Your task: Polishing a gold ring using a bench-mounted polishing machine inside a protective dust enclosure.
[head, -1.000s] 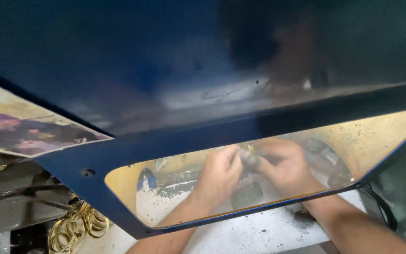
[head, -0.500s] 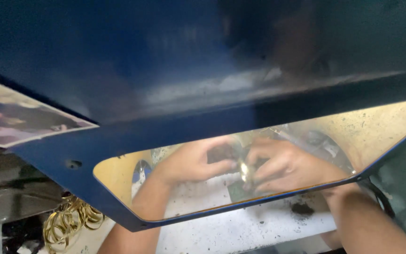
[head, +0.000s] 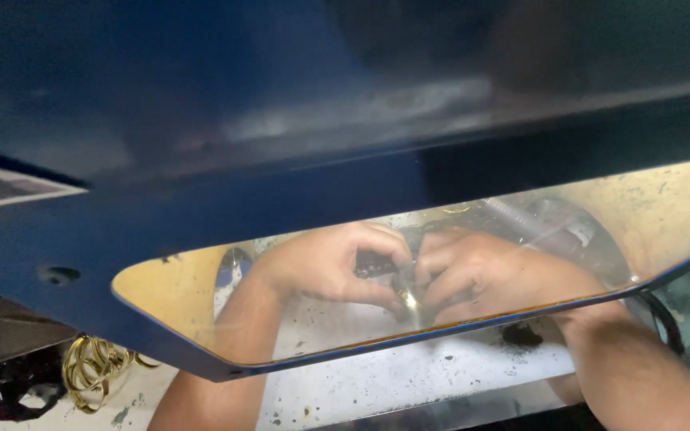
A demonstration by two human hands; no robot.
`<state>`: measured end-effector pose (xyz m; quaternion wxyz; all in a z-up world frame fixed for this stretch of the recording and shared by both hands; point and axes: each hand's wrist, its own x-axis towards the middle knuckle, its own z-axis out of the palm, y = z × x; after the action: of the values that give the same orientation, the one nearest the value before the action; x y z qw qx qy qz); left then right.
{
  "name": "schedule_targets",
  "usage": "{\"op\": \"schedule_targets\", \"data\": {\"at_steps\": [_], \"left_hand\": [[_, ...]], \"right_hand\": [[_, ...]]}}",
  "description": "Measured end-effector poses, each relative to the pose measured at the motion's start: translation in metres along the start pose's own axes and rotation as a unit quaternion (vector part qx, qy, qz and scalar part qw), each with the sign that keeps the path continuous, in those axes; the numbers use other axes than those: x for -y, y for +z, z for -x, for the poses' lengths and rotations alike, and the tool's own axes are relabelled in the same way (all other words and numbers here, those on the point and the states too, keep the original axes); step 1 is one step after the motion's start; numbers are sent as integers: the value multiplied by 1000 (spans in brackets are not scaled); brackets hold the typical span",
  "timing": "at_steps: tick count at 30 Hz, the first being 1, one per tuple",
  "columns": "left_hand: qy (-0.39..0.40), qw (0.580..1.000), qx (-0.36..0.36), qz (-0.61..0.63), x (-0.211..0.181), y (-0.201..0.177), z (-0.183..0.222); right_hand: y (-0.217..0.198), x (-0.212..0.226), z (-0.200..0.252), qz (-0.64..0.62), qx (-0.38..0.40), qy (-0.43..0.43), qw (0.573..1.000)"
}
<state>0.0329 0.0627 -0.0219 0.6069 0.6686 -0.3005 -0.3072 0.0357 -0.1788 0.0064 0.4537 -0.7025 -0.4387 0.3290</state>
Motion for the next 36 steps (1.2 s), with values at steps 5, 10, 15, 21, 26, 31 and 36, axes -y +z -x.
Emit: {"op": "schedule_targets", "data": {"at_steps": [5, 10, 15, 21, 26, 31, 36], "left_hand": [[-8, 1000, 13, 4, 6, -2, 1], [-26, 1000, 17, -5, 5, -2, -2], [-90, 996, 13, -14, 4, -1, -4], [-133, 991, -11, -25, -5, 0, -3], [-165, 985, -24, -47, -12, 4, -8], [-173, 981, -61, -60, -36, 5, 0], [-169, 972, -162, -8, -56, 5, 13]], "right_hand": [[1, -3, -4, 14, 14, -9, 1000], [0, -3, -2, -7, 2, 3, 1000], [-3, -4, 0, -39, 11, -19, 999], [-2, -3, 3, -85, -2, -10, 996], [-3, -5, 4, -86, -35, -58, 994], [-6, 12, 7, -68, -68, -78, 992], [-10, 27, 14, 52, -133, -80, 987]]}}
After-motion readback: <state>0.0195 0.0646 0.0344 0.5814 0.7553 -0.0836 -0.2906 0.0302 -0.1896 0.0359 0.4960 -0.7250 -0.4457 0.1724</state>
